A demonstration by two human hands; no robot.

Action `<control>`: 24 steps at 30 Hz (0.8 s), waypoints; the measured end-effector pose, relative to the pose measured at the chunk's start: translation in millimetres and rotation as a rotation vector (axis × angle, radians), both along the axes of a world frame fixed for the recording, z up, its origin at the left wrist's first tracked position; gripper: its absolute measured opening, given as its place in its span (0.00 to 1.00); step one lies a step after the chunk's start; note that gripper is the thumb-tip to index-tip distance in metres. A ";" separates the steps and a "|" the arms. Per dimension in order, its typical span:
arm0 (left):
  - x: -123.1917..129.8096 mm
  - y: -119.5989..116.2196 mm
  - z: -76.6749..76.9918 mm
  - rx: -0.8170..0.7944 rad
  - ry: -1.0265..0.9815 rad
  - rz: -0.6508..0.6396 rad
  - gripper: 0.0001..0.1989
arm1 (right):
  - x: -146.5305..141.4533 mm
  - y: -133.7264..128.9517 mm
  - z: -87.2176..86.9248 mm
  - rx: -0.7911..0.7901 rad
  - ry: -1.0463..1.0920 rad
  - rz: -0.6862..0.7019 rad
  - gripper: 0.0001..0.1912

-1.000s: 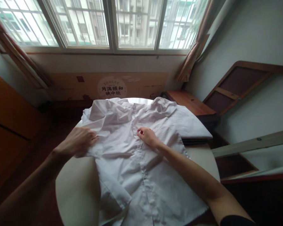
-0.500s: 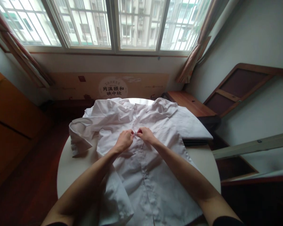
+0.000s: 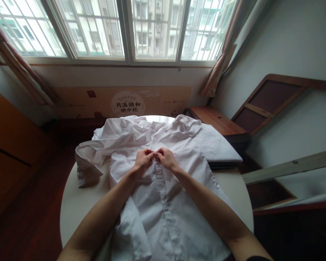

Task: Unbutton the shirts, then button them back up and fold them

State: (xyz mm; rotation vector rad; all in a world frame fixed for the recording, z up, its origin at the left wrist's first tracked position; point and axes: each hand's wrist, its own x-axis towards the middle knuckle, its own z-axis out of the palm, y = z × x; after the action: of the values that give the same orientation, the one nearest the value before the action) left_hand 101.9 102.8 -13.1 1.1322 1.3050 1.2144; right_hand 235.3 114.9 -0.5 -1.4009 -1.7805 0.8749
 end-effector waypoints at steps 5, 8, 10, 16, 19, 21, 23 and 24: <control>-0.8 0.3 -3.3 0.260 0.310 0.076 0.04 | -6.3 -0.5 -0.5 0.041 -0.030 -0.093 0.06; 1.2 -4.0 -2.7 0.401 0.487 0.118 0.05 | -10.1 0.7 -5.7 -0.041 0.129 -0.125 0.05; 1.7 -6.2 -2.6 0.438 0.526 0.105 0.06 | -10.5 1.8 -8.2 -0.184 0.329 -0.094 0.05; -0.2 -7.6 -3.2 0.415 0.520 0.036 0.07 | -5.2 -1.3 -4.0 -0.440 0.680 0.052 0.13; 1.0 -7.6 -4.0 0.361 0.487 0.048 0.06 | -7.6 -3.8 -5.4 -0.410 0.635 0.020 0.13; 0.6 -5.7 -4.7 0.311 0.388 0.060 0.05 | -10.2 -3.1 -8.9 -0.353 0.618 -0.023 0.13; -4.4 -1.0 -4.2 0.270 0.258 0.097 0.04 | -10.6 0.6 -11.3 -0.290 0.615 -0.091 0.13; -9.4 2.7 -3.0 0.260 0.205 0.122 0.05 | -9.5 3.8 -11.1 -0.259 0.617 -0.139 0.12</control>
State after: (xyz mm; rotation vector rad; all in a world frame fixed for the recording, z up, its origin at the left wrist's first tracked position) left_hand 92.5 105.6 -16.1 1.4097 1.4147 1.4185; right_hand 225.9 118.6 -11.6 -1.2093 -1.1216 1.3235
